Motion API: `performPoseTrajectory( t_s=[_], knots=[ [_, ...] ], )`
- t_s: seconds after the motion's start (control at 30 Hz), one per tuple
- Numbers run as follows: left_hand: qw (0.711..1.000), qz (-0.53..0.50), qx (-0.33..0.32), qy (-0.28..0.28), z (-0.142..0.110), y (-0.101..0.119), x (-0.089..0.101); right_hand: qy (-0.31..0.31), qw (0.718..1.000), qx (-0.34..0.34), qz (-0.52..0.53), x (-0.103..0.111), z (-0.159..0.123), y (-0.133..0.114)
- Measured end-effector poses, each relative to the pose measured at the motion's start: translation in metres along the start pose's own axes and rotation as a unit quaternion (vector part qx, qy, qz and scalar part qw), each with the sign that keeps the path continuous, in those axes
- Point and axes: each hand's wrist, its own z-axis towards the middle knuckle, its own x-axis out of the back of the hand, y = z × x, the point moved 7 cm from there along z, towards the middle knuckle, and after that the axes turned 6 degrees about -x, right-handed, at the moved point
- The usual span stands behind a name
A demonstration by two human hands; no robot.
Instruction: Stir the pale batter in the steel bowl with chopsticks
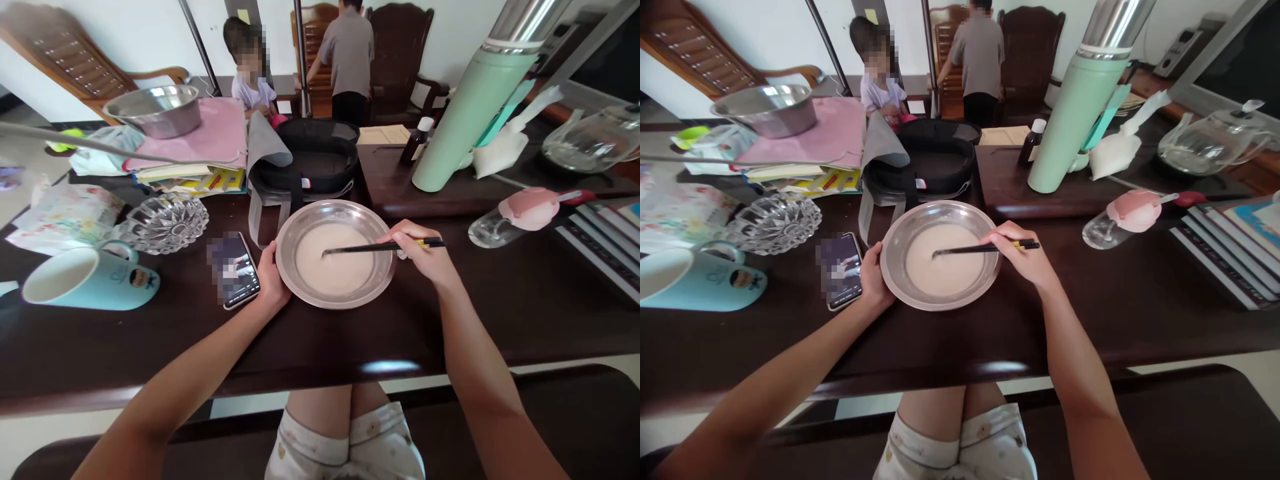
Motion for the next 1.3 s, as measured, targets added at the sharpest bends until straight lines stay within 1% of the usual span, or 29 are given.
performPoseTrajectory(
  t_s=[0.07,0.13,0.17,0.2,0.27,0.33,0.37,0.4,0.43,0.5,0.57,0.6,0.63,0.7,0.77,0.8,0.87,0.97,1.0,1.07,1.13,1.17,1.23,1.3],
  knots=[
    [1.0,0.001,-0.001,-0.007,0.0,0.0,-0.001,0.038,0.999,-0.003,-0.006,0.008,0.0,0.001],
    [1.0,0.0,-0.006,-0.012,0.0,0.002,-0.002,0.082,0.996,-0.015,0.025,0.018,-0.001,0.005],
    [1.0,0.0,-0.008,-0.011,0.0,0.002,-0.002,0.09,0.995,-0.02,0.044,0.021,-0.001,0.007],
    [1.0,0.0,-0.01,-0.009,-0.001,0.003,-0.002,0.087,0.994,-0.024,0.06,0.022,-0.002,0.009],
    [1.0,-0.002,-0.01,-0.002,-0.001,0.004,-0.002,0.047,0.996,-0.024,0.072,0.015,-0.002,0.008],
    [1.0,-0.003,-0.005,0.002,-0.002,0.005,-0.003,-0.003,0.998,-0.015,0.054,0.004,-0.001,0.005],
    [1.0,-0.003,-0.002,0.002,-0.003,0.005,-0.003,-0.017,0.999,-0.008,0.037,0.001,-0.001,0.002],
    [1.0,-0.003,0.0,0.001,-0.003,0.005,-0.004,-0.018,1.0,-0.002,0.02,0.0,0.0,0.0],
    [1.0,-0.003,0.001,0.0,-0.004,0.006,-0.004,-0.006,1.0,0.002,0.008,0.002,0.0,-0.001],
    [1.0,-0.002,0.002,-0.003,-0.004,0.007,-0.005,0.043,0.999,-0.002,0.008,0.011,0.0,0.0],
    [1.0,0.0,0.002,-0.004,-0.004,0.007,-0.005,0.08,0.996,-0.012,0.035,0.019,-0.001,0.003],
    [1.0,0.0,0.001,-0.003,-0.004,0.007,-0.005,0.081,0.995,-0.016,0.049,0.02,-0.001,0.004],
    [1.0,0.001,0.001,-0.004,-0.004,0.008,-0.005,0.07,0.996,-0.019,0.06,0.018,-0.001,0.005],
    [1.0,0.003,0.001,-0.007,-0.004,0.008,-0.005,0.028,0.997,-0.021,0.064,0.01,-0.001,0.004],
    [1.0,0.005,0.001,-0.009,-0.004,0.007,-0.005,-0.002,0.999,-0.012,0.043,0.003,0.0,0.001],
    [1.0,0.006,0.001,-0.009,-0.004,0.007,-0.005,-0.002,1.0,-0.005,0.03,0.003,0.0,0.0],
    [1.0,0.008,-0.002,-0.011,-0.004,0.008,-0.005,0.022,1.0,0.0,0.016,0.007,0.0,0.0],
    [1.0,0.007,-0.005,-0.015,-0.003,0.007,-0.006,0.063,0.997,-0.013,0.048,0.017,-0.002,0.005],
    [1.0,0.006,-0.004,-0.016,-0.003,0.007,-0.006,0.062,0.996,-0.017,0.062,0.017,-0.002,0.006],
    [1.0,0.003,-0.004,-0.014,-0.002,0.007,-0.006,0.034,0.997,-0.019,0.071,0.012,-0.002,0.006],
    [1.0,0.002,-0.007,-0.012,-0.002,0.007,-0.005,0.0,0.999,-0.015,0.049,0.004,-0.001,0.003],
    [1.0,0.002,-0.009,-0.011,-0.002,0.007,-0.005,-0.006,0.999,-0.01,0.032,0.002,-0.001,0.001],
    [1.0,0.003,-0.01,-0.008,-0.002,0.007,-0.004,0.012,1.0,-0.001,0.008,0.005,0.0,-0.001],
    [1.0,0.003,-0.007,-0.01,-0.002,0.006,-0.004,0.051,0.999,-0.004,0.017,0.012,-0.001,0.0]
  ],
)
